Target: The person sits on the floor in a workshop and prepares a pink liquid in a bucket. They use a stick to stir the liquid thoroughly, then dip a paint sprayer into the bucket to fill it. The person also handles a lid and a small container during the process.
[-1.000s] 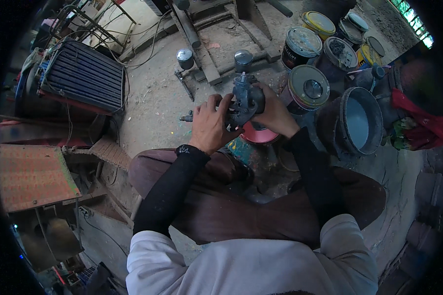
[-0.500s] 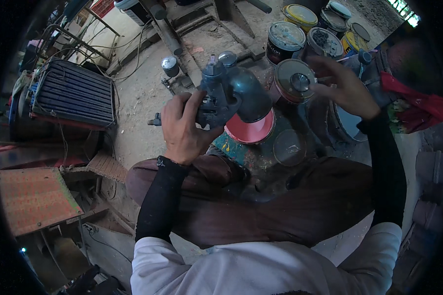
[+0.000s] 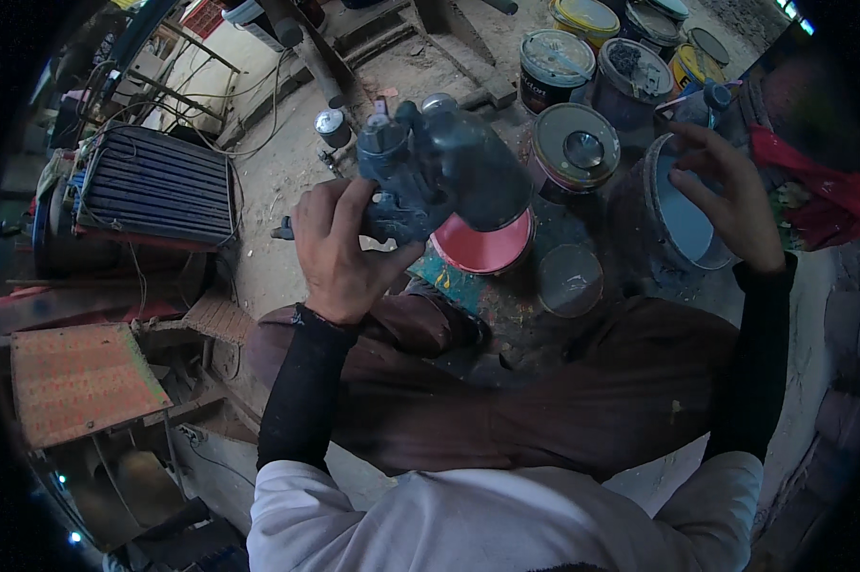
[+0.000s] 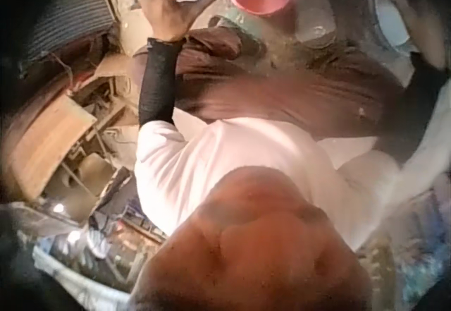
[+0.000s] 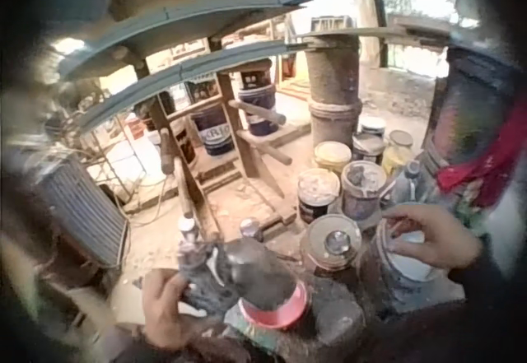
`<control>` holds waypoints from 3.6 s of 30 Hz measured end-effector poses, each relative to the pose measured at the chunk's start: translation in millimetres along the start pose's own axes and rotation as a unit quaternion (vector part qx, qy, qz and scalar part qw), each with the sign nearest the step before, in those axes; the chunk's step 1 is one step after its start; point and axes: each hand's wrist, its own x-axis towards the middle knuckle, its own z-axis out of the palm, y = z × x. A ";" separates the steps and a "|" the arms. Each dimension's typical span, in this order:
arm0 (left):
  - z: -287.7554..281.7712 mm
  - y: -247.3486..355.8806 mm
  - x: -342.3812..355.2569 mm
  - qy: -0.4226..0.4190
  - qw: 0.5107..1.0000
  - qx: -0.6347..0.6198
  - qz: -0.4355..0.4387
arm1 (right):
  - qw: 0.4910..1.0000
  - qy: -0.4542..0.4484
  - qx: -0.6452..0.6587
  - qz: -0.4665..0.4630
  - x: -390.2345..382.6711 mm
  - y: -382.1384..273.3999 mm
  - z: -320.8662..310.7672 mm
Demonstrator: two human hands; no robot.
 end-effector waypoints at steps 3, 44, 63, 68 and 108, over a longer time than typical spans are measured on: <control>14.9 7.7 -0.3 0.055 0.998 -0.018 -0.005 | 1.000 0.008 0.004 -0.005 1.6 -3.6 -5.6; 42.4 -2.9 -23.2 0.017 0.995 0.000 -0.097 | 0.998 0.045 -0.014 -0.031 6.2 -14.0 -13.3; 56.1 -12.0 -33.2 0.088 0.986 -0.036 -0.140 | 0.998 0.039 -0.011 -0.045 8.7 -15.2 -11.8; 84.8 -42.8 -65.5 -0.064 0.989 0.039 -0.125 | 0.997 0.029 0.003 -0.075 14.2 -18.9 -5.5; 66.7 -27.8 -43.1 0.103 0.989 -0.071 -0.080 | 0.999 0.046 -0.017 -0.020 7.7 -19.9 -7.2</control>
